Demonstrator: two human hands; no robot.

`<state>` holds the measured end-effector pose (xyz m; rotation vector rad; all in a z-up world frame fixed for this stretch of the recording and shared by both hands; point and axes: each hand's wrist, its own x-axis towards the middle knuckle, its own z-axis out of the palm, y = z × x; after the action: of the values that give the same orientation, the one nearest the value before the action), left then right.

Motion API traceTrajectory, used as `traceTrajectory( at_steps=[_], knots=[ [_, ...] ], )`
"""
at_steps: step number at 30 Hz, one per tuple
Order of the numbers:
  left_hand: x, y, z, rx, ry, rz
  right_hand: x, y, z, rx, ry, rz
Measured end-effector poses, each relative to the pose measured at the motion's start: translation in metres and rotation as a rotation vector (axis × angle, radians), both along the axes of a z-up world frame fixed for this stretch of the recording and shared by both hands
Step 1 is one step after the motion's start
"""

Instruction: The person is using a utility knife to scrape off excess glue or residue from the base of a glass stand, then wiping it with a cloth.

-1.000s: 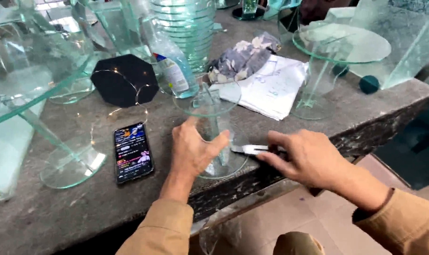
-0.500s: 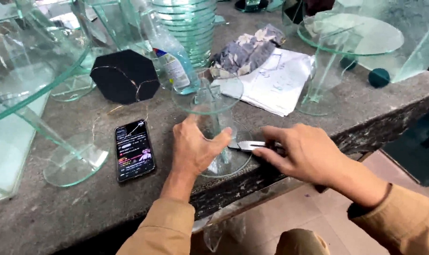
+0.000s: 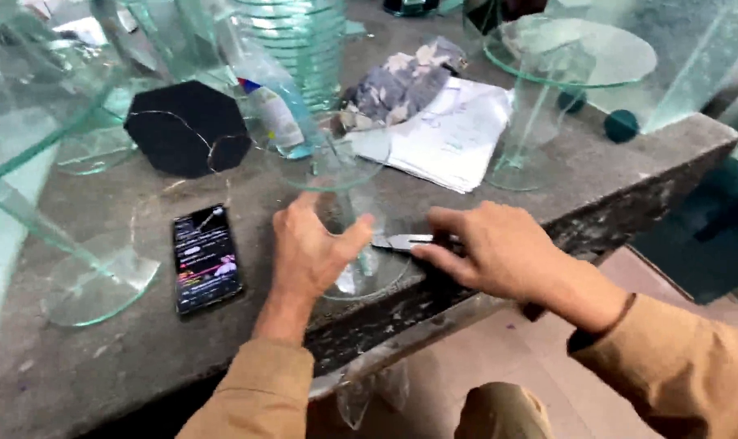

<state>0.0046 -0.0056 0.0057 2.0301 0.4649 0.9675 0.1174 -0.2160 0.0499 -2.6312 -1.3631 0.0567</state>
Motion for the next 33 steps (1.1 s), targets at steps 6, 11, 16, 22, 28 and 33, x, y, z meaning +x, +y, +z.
traceTrajectory(
  at_steps=[6, 11, 16, 22, 28, 33],
  knots=[
    [0.000, -0.003, 0.001, -0.035, -0.079, -0.017, 0.011, -0.027, 0.007, -0.037, -0.037, -0.136],
    [-0.003, -0.002, 0.002, -0.006, -0.041, -0.024, 0.000, -0.012, -0.003, -0.017, -0.002, -0.026],
    [-0.006, -0.003, 0.011, 0.014, -0.040, -0.006, -0.006, 0.008, -0.004, 0.008, -0.016, 0.048],
    [-0.004, -0.005, 0.007, -0.033, -0.054, -0.015, 0.004, -0.001, -0.001, 0.031, 0.059, 0.030],
    [-0.006, -0.003, 0.010, -0.015, -0.053, -0.030, -0.006, -0.002, 0.004, -0.043, 0.006, -0.083],
    [-0.009, -0.005, 0.014, 0.015, -0.071, -0.040, -0.001, 0.003, -0.002, -0.009, -0.003, 0.005]
  ],
)
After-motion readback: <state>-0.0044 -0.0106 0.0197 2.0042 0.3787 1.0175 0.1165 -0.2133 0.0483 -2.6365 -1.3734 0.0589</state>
